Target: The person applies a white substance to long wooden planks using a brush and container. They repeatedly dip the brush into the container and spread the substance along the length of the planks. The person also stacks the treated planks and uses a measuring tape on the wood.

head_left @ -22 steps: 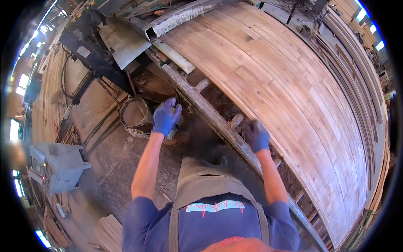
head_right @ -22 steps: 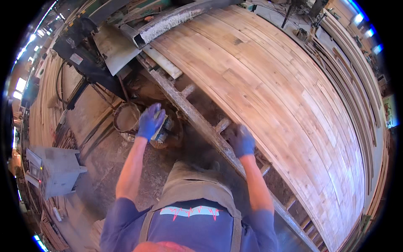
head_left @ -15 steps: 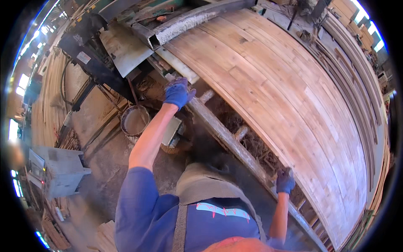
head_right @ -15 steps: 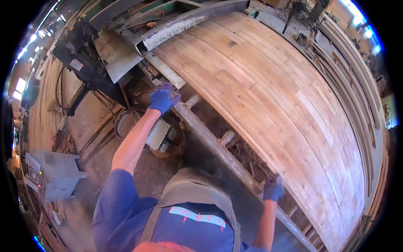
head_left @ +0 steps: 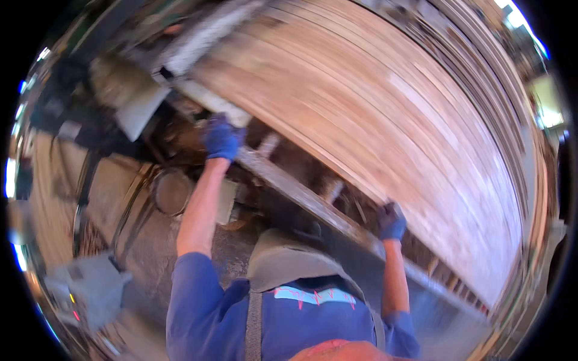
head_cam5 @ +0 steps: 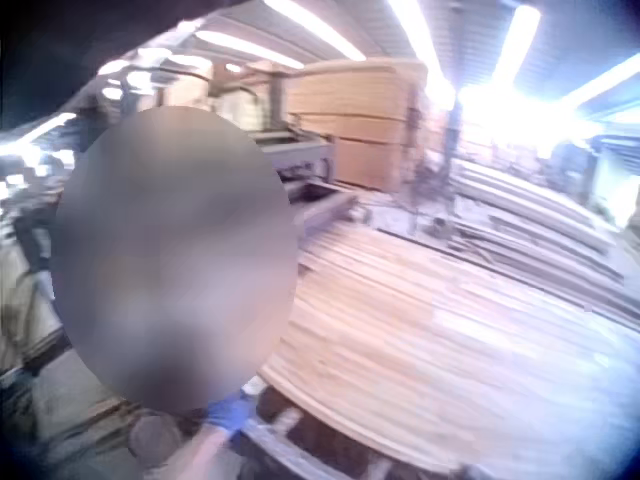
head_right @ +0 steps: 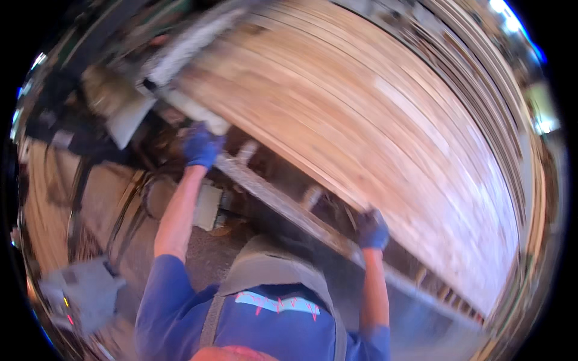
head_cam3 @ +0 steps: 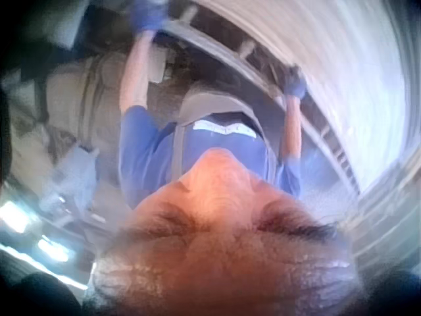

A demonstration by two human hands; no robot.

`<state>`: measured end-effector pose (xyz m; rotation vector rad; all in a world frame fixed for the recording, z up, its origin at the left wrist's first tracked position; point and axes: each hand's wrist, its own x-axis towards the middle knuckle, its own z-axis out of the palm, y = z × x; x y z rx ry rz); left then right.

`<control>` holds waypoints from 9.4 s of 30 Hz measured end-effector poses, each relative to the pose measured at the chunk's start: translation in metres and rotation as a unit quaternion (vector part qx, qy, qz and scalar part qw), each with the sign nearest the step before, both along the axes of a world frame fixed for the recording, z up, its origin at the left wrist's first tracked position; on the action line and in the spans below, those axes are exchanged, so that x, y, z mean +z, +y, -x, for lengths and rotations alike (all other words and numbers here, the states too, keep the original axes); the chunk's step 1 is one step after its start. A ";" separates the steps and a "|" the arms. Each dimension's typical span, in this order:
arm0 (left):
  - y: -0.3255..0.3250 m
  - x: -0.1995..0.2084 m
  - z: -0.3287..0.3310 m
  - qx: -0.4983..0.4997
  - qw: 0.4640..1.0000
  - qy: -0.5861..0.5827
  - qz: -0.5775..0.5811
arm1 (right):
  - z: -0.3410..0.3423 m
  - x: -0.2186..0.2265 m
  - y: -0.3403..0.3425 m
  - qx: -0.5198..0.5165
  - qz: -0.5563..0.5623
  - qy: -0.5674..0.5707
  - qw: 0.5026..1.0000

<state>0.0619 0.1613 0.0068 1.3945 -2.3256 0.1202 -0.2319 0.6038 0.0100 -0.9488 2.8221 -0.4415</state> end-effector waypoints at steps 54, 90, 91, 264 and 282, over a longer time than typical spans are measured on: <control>0.006 -0.005 0.010 -0.025 0.988 -0.107 -0.104 | -0.017 0.032 -0.033 -0.011 0.030 0.040 0.999; 0.206 0.094 0.049 -0.026 0.994 -0.084 -0.067 | 0.039 0.154 0.186 0.027 0.036 0.022 0.999; 0.215 0.100 0.051 -0.024 0.993 -0.094 -0.065 | 0.038 0.158 0.185 0.027 0.042 0.017 0.999; 1.794 0.123 -0.352 0.501 0.249 0.700 -0.444 | -0.100 0.072 1.110 0.714 -0.321 -0.066 0.619; 1.690 0.172 -0.442 0.531 0.279 0.694 -0.398 | -0.295 0.087 0.852 0.645 -0.412 -0.182 0.618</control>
